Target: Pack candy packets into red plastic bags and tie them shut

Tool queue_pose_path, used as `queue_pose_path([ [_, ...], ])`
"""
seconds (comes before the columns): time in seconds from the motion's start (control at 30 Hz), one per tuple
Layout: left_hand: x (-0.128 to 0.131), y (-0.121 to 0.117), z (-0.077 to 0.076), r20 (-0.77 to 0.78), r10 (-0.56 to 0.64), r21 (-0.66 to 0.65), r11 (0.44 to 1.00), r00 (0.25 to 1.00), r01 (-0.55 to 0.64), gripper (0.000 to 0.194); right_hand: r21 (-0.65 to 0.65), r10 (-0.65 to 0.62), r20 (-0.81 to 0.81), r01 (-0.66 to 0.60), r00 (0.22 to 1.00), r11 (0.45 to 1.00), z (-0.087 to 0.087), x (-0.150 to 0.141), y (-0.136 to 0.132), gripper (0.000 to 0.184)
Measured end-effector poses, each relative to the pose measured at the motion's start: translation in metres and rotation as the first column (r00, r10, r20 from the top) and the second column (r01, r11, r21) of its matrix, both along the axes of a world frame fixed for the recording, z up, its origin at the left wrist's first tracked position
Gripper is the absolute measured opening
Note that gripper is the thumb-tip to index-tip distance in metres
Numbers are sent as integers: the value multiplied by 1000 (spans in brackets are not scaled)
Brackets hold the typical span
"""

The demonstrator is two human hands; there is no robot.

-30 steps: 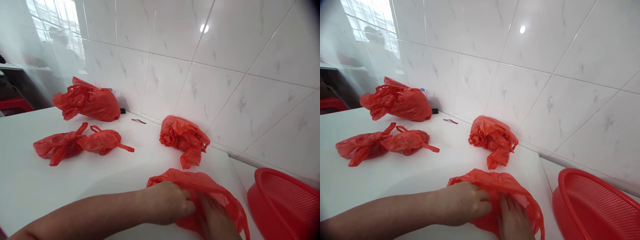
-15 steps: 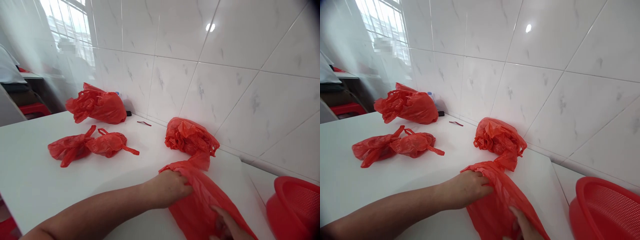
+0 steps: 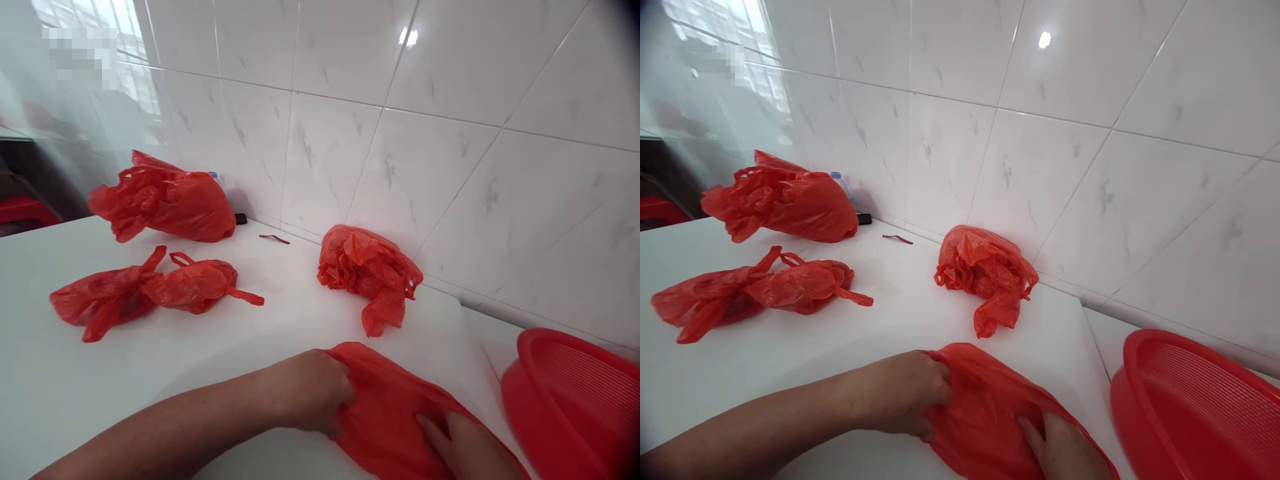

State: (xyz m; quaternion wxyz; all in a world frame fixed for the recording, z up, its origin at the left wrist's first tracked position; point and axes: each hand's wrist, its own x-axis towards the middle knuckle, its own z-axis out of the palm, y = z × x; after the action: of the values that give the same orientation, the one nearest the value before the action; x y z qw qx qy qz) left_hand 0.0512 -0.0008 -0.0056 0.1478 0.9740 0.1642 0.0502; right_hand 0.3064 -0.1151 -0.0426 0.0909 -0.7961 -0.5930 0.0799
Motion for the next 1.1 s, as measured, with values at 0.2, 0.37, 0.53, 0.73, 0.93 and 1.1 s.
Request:
queue_pose_path([
  [0.2, 8, 1, 9, 227, 63, 224, 968, 972, -115, 19, 182, 55, 27, -59, 998, 981, 3, -21, -7, 37],
  [0.37, 7, 16, -2, 273, 337, -2, 937, 901, -350, 43, 90, 192, -7, -190, 981, 978, 2, -30, -9, 43],
  [0.53, 7, 31, -18, 139, 566, -529, 736, 813, -422, 16, 184, 267, -106, -246, 958, 952, 12, -32, -12, 38],
  [0.73, 11, 34, -12, 35, 664, -752, 510, 747, -418, 25, 688, 410, -30, -278, 912, 670, 27, -35, -26, 26],
  [0.93, 5, 45, -26, -39, 734, -779, 403, 678, -480, 34, 832, -34, 123, -85, 992, 549, 55, -3, -84, 24],
  [1.1, 5, 52, -42, -30, 723, -808, 390, 690, -443, 37, 841, -606, -95, 390, 790, 377, 82, 108, -142, 42],
])
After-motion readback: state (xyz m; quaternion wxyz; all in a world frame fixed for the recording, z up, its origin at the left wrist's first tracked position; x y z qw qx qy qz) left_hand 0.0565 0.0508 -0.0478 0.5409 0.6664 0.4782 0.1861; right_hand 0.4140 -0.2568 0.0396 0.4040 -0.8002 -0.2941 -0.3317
